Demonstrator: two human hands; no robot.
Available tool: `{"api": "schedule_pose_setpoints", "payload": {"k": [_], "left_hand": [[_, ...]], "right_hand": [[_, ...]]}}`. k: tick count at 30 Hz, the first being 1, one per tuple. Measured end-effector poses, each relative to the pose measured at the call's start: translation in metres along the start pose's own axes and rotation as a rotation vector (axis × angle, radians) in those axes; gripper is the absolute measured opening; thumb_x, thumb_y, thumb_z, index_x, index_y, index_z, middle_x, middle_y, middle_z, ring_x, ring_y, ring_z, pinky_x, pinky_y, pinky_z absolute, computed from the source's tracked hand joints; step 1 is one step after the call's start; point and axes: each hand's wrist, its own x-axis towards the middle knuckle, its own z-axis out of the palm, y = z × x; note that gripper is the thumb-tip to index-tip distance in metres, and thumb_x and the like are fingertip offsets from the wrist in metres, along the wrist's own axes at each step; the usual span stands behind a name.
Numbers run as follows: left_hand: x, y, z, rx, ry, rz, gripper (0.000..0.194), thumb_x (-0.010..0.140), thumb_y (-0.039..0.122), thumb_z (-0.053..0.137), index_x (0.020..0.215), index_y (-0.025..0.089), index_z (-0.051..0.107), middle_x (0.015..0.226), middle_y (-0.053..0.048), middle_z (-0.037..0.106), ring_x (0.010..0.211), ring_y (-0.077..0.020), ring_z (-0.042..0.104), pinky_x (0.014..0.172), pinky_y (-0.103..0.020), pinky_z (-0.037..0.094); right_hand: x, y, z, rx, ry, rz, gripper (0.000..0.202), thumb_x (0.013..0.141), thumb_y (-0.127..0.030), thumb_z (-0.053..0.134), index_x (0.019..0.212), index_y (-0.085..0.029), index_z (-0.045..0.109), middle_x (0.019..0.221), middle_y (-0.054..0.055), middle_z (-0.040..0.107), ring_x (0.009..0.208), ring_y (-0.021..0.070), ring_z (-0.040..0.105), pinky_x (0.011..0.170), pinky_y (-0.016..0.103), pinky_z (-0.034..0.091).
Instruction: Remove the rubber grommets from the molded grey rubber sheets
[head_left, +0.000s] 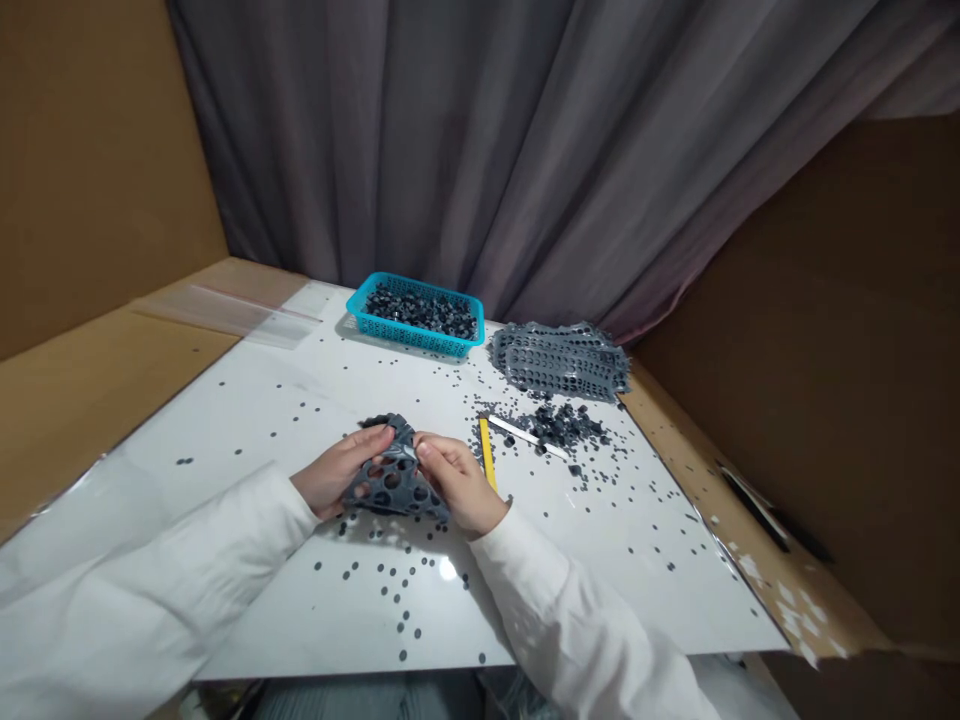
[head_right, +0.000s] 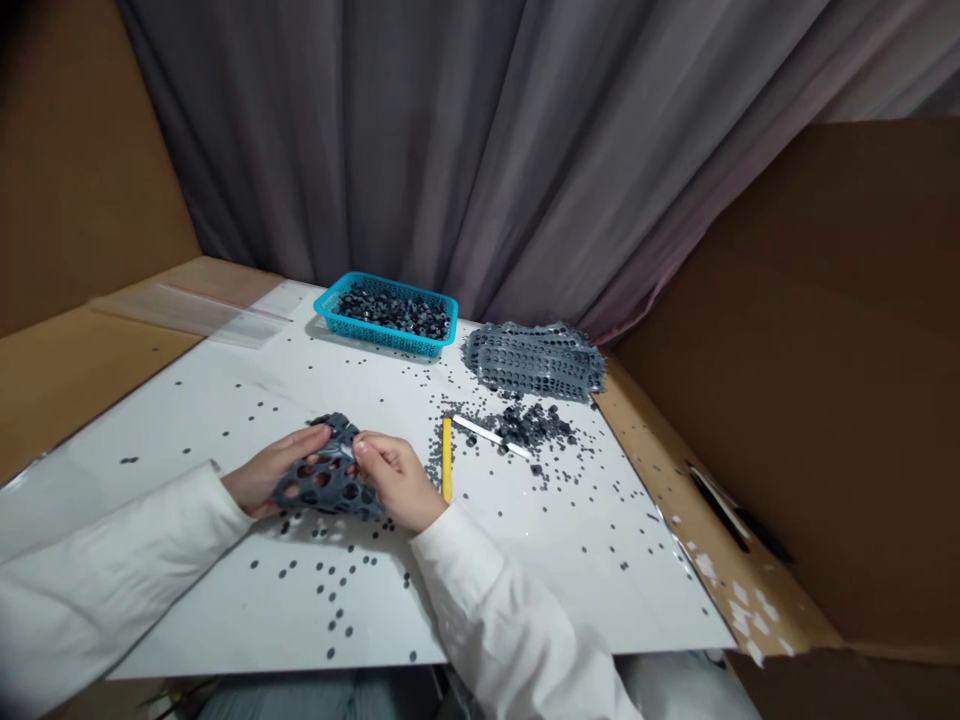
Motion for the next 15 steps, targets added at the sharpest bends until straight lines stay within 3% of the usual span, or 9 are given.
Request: {"api": "schedule_pose_setpoints", "payload": {"k": [5,10,15], "left_hand": [[-0.002,0.002,0.002,0.007,0.023,-0.009,0.028,0.061,0.035,0.076,0.066,0.013,0.059,0.045,0.003,0.055,0.032,-0.0044,0.043,0.028,-0.013,0.022],[-0.005,0.01,0.003,0.123,0.118,-0.029,0.037,0.065,0.046,0.069,0.057,0.015,0.05,0.04,0.007,0.044,0.026,-0.0023,0.03,0.026,-0.016,0.013],[-0.003,0.004,0.0,0.294,0.05,0.082,0.048,0.056,0.059,0.069,0.06,0.014,0.053,0.047,0.005,0.047,0.04,-0.0063,0.038,0.038,-0.018,0.026]], "right_hand": [[-0.001,0.002,0.001,0.139,0.017,0.044,0.036,0.081,-0.044,0.055,0.059,-0.017,0.046,0.055,-0.005,0.031,0.05,0.0078,0.027,0.05,0.022,0.027],[0.005,0.0,-0.009,0.244,0.051,-0.045,0.036,0.08,-0.049,0.052,0.075,-0.015,0.063,0.071,0.004,0.055,0.065,0.0135,0.048,0.065,0.028,0.04],[0.003,-0.014,-0.018,-0.013,0.089,-0.19,0.037,0.086,-0.044,0.047,0.066,-0.016,0.06,0.078,0.006,0.059,0.07,0.0146,0.05,0.07,0.03,0.041]]}}
